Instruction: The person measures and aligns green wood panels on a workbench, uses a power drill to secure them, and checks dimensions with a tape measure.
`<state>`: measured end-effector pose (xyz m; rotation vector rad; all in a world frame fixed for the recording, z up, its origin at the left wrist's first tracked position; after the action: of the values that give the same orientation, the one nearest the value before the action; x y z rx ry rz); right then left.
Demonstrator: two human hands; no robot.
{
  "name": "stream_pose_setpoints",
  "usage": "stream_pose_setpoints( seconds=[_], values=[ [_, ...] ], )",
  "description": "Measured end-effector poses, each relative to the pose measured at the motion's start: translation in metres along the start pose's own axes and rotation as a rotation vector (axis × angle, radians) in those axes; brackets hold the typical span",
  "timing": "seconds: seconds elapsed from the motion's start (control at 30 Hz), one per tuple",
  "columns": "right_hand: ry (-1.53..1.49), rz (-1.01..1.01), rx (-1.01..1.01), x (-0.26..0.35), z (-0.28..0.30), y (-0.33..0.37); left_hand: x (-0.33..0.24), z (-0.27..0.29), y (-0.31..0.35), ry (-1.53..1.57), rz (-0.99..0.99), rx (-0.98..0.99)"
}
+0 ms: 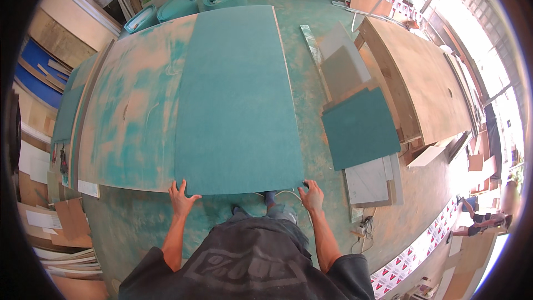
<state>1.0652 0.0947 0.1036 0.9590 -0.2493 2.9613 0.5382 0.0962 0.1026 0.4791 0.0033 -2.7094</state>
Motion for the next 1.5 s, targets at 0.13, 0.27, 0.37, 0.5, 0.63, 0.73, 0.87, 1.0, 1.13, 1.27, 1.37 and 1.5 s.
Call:
stream_pose_setpoints(
  seconds=[0.13, 0.27, 0.37, 0.5, 0.63, 0.73, 0.87, 1.0, 1.13, 1.27, 1.37, 1.5],
  values=[
    [-0.027, 0.015, 0.005, 0.000, 0.000, -0.002, 0.000, 0.002, -0.003, -0.020, 0.030, 0.043],
    [-0.010, 0.048, -0.019, -0.002, -0.001, -0.001, -0.001, -0.001, 0.000, 0.002, 0.017, 0.017],
    [-0.058, -0.021, -0.013, -0.009, -0.006, 0.000, -0.001, -0.003, 0.004, 0.041, 0.002, -0.038],
    [-0.092, 0.006, -0.066, -0.014, -0.016, 0.001, 0.001, -0.006, 0.005, 0.039, 0.015, -0.055],
    [-0.120, -0.025, -0.080, -0.016, -0.019, 0.002, -0.003, 0.001, 0.001, -0.032, 0.033, -0.007],
    [-0.179, -0.044, -0.104, -0.015, -0.021, 0.004, -0.005, 0.007, 0.001, -0.056, 0.051, 0.025],
    [-0.230, -0.088, -0.103, -0.019, -0.024, 0.006, -0.006, 0.008, -0.001, -0.089, 0.050, 0.018],
    [-0.245, -0.127, -0.103, -0.020, -0.025, 0.008, -0.007, 0.005, -0.002, -0.075, 0.039, 0.008],
    [-0.241, -0.140, -0.085, -0.016, -0.022, 0.004, 0.000, -0.001, 0.000, -0.104, 0.023, -0.040],
    [-0.257, -0.121, -0.089, -0.018, -0.022, 0.002, 0.000, -0.003, -0.001, -0.079, 0.039, -0.002],
    [-0.221, -0.071, -0.105, -0.022, -0.026, 0.003, 0.002, -0.003, -0.002, -0.094, 0.046, 0.017],
    [-0.218, -0.094, -0.095, -0.008, -0.023, 0.004, 0.008, -0.005, -0.003, -0.125, 0.039, 0.006]
  ],
)
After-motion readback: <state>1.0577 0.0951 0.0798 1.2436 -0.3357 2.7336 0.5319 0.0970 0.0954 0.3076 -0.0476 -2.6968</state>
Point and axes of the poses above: each hand's wrist, its own y-axis away from the middle knuckle, its own z-axis out of the back of the hand, x = y × z, the point moved 4 cm from there along -y, towards the middle knuckle, and after that the axes turned 12 degrees about z, right-handed, at the moved point
